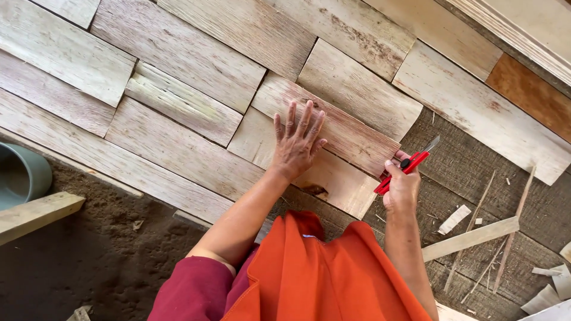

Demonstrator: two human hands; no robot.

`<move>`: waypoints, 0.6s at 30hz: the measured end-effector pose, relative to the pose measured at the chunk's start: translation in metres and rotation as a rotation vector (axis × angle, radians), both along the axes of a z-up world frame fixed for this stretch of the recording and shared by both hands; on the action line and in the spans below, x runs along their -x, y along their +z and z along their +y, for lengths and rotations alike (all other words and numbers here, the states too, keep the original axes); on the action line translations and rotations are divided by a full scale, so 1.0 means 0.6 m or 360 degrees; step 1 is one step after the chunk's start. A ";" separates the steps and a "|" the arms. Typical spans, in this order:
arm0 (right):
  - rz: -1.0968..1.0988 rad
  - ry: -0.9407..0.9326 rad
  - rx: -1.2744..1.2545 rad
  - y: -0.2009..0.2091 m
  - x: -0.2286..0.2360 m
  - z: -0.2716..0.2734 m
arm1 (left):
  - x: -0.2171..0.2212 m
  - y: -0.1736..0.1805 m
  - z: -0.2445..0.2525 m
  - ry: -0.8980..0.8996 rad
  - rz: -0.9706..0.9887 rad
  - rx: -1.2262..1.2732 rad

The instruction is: The person uses a red utility knife to shave thin strips from a rectangular wooden plank on a wooden workbench. The person repeatedly shaves the plank, flips it, and continues shaving until the plank is reduced to a thinner strip, then places the finished piece aside.

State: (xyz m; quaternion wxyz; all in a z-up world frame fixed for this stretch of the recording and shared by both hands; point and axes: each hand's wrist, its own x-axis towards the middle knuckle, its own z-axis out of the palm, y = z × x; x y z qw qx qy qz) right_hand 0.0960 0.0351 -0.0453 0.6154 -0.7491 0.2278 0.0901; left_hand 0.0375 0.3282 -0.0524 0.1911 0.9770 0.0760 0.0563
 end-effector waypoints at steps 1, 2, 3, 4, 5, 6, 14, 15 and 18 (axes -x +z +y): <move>0.0003 -0.0003 0.0003 -0.009 0.001 -0.004 | 0.000 0.001 0.000 -0.0003 0.0003 0.0003; -0.0041 0.0027 0.0026 -0.017 0.000 -0.007 | -0.001 0.001 0.000 0.0001 -0.0005 0.0002; -0.0084 0.0058 0.0049 -0.025 -0.001 -0.011 | -0.001 0.003 0.001 0.0005 -0.0012 0.0002; -0.0084 0.0056 0.0050 -0.018 0.001 -0.004 | -0.001 0.003 0.001 0.0003 -0.0011 0.0003; -0.0096 0.0064 0.0093 -0.011 0.003 0.003 | -0.001 0.004 0.001 0.0005 -0.0007 0.0012; -0.0107 0.0072 0.0136 -0.004 0.005 0.009 | -0.001 0.005 0.000 0.0007 -0.0002 0.0021; -0.0178 0.0120 0.0193 0.031 0.008 0.039 | -0.002 0.002 0.001 0.0000 0.0009 0.0027; -0.0175 0.0121 0.0203 0.030 0.006 0.040 | -0.003 0.003 0.001 -0.0003 0.0018 0.0032; -0.0172 0.0148 0.0243 0.039 0.009 0.049 | -0.003 -0.001 0.000 -0.0010 0.0049 0.0021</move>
